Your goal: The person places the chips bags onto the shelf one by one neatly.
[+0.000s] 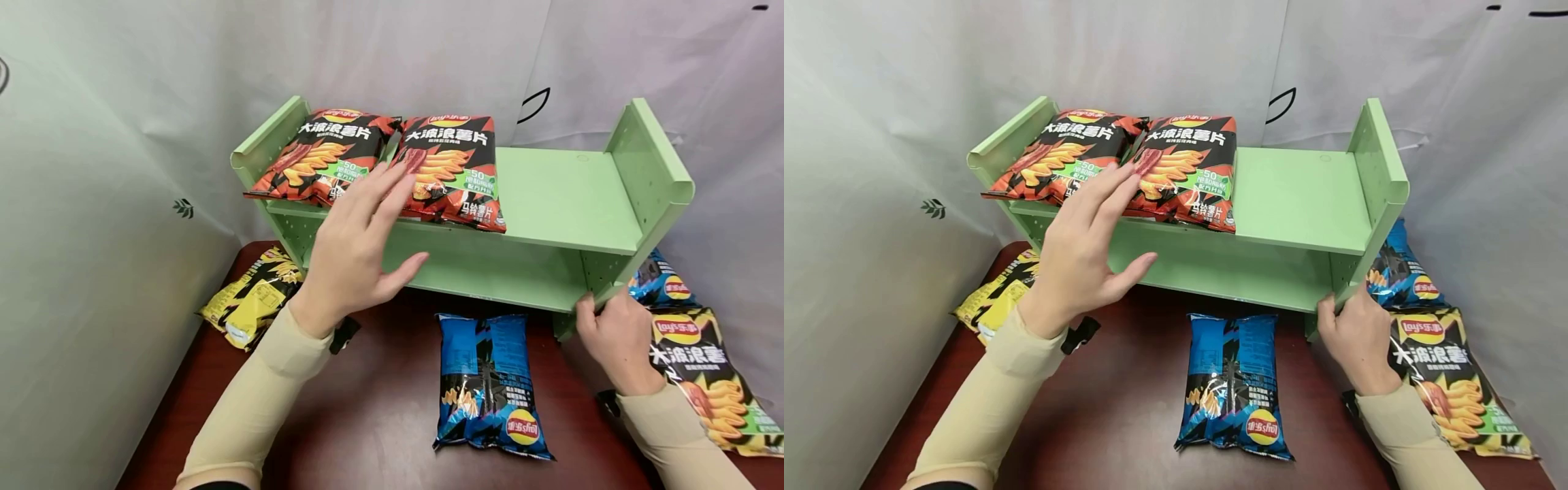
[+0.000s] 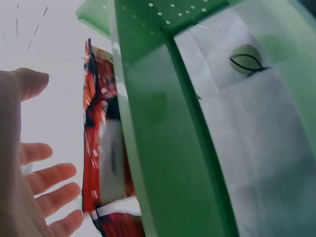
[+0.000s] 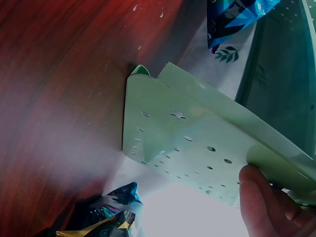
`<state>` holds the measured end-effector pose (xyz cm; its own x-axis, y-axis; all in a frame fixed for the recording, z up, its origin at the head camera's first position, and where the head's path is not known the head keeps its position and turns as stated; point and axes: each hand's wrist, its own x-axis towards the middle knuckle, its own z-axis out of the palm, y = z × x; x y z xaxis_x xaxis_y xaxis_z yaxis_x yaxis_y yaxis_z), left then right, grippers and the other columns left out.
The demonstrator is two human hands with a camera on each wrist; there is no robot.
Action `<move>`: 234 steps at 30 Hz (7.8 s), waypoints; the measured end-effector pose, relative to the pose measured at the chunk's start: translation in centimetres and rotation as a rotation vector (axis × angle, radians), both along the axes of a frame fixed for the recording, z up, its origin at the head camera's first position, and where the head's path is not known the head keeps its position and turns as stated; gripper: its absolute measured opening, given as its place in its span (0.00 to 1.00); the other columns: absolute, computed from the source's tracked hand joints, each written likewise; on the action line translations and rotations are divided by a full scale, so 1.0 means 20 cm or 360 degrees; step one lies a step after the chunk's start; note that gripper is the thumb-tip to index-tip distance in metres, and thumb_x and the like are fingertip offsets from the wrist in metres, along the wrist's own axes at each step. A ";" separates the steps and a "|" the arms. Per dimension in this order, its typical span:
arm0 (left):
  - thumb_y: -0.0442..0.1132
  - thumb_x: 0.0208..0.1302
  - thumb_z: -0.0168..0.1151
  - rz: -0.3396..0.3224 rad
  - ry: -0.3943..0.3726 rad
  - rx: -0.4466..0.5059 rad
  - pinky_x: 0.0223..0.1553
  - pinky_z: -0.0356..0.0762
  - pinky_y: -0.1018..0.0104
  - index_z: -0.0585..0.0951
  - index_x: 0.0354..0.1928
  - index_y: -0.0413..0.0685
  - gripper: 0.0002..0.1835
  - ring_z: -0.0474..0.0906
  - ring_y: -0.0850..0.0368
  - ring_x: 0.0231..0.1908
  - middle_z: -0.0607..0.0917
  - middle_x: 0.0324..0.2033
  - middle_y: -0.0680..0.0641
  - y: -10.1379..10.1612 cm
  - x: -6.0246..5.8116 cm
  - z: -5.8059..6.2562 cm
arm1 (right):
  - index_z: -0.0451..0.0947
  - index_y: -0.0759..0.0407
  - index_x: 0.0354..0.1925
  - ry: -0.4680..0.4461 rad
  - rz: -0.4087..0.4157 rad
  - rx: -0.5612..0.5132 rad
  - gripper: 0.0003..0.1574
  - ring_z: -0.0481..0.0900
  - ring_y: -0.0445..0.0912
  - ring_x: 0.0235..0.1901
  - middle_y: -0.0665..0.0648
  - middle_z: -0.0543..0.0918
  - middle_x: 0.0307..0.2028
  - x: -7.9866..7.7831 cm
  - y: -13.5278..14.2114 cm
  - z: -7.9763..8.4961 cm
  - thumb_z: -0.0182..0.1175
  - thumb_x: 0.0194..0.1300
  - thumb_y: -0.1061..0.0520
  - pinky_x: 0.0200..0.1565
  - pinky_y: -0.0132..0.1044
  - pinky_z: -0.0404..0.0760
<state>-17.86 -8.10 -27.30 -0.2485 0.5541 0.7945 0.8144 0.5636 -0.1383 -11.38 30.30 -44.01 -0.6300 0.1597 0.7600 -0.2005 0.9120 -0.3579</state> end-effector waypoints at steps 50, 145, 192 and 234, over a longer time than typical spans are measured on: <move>0.25 0.74 0.54 -0.0049 -0.1391 0.1238 0.46 0.78 0.81 0.65 0.74 0.36 0.29 0.73 0.39 0.62 0.72 0.65 0.31 -0.73 -0.30 -0.75 | 0.80 0.63 0.57 -0.0339 0.0366 0.0225 0.31 0.82 0.52 0.41 0.58 0.83 0.45 0.45 -0.23 -0.02 0.69 0.55 0.54 0.41 0.42 0.77; 0.27 0.75 0.55 0.0079 -0.1288 0.1069 0.41 0.83 0.77 0.71 0.69 0.31 0.23 0.82 0.27 0.54 0.76 0.56 0.27 -0.71 -0.27 -0.67 | 0.76 0.74 0.64 -0.0386 0.1879 -0.0484 0.40 0.76 0.47 0.69 0.69 0.78 0.65 0.41 -0.51 0.06 0.63 0.50 0.84 0.66 0.26 0.74; 0.28 0.75 0.55 0.0076 -0.1275 0.1080 0.38 0.81 0.80 0.72 0.69 0.33 0.23 0.83 0.30 0.51 0.77 0.54 0.31 -0.70 -0.27 -0.68 | 0.52 0.70 0.77 -0.1799 0.1208 -0.1534 0.41 0.81 0.36 0.52 0.70 0.73 0.65 0.30 -0.50 -0.10 0.56 0.79 0.51 0.51 0.31 0.84; 0.27 0.75 0.55 0.0078 -0.1320 0.1088 0.39 0.83 0.79 0.71 0.69 0.32 0.23 0.82 0.28 0.54 0.76 0.55 0.28 -0.71 -0.27 -0.68 | 0.76 0.46 0.69 -0.0250 0.1053 0.1014 0.45 0.79 0.54 0.61 0.59 0.75 0.70 0.53 -0.73 -0.09 0.48 0.70 0.21 0.49 0.50 0.83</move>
<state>-23.21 -22.23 -40.86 -0.8621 0.0311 0.5057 0.4839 0.3466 0.8036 -0.70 15.61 -45.87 -0.5471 -0.6864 0.4791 -0.7412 0.6632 0.1038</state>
